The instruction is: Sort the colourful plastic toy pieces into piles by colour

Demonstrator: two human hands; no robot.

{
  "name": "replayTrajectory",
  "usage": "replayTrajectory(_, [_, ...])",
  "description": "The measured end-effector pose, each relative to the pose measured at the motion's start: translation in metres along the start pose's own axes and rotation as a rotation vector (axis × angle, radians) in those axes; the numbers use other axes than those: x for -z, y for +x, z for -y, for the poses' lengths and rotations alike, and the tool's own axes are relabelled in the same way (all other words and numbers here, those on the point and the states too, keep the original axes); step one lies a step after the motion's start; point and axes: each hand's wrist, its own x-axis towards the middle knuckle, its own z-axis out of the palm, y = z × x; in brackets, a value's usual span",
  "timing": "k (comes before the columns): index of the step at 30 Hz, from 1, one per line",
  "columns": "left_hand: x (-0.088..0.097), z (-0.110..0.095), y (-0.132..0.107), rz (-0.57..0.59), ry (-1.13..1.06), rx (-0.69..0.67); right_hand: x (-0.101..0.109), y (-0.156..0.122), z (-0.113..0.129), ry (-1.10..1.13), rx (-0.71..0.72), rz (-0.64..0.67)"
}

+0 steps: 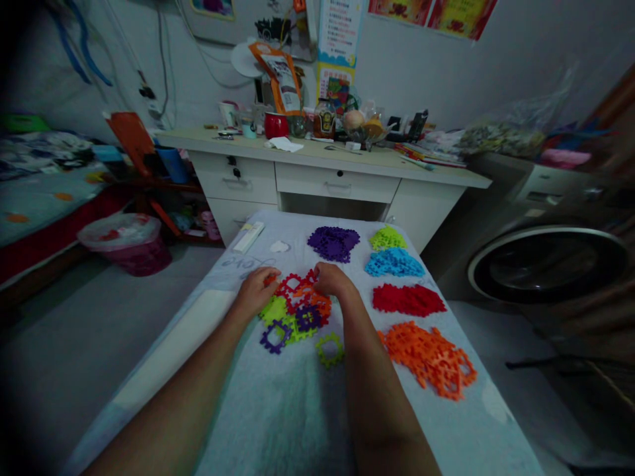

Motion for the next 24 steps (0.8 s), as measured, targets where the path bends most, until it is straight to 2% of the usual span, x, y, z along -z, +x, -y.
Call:
replayTrajectory(7, [0.004,-0.008,-0.001,0.068,0.132,0.003,0.02,-0.015,0.006,0.055,0.094,-0.082])
replayTrajectory(11, [0.005,-0.009,0.0,0.072,0.129,0.005,0.039,-0.04,-0.008,0.055,0.101,-0.108])
replayTrajectory(15, [0.006,-0.009,-0.001,0.089,0.145,-0.003,0.068,-0.073,-0.047,0.101,0.022,-0.136])
replayTrajectory(19, [0.006,-0.01,-0.001,0.092,0.147,0.007,0.096,-0.104,-0.099,0.105,-0.08,-0.242])
replayTrajectory(21, [0.006,-0.01,-0.001,0.097,0.148,0.011,0.102,-0.115,-0.123,0.12,-0.159,-0.243])
replayTrajectory(24, [0.005,-0.009,0.0,0.087,0.149,-0.002,0.1,-0.124,-0.149,0.16,-0.257,-0.25])
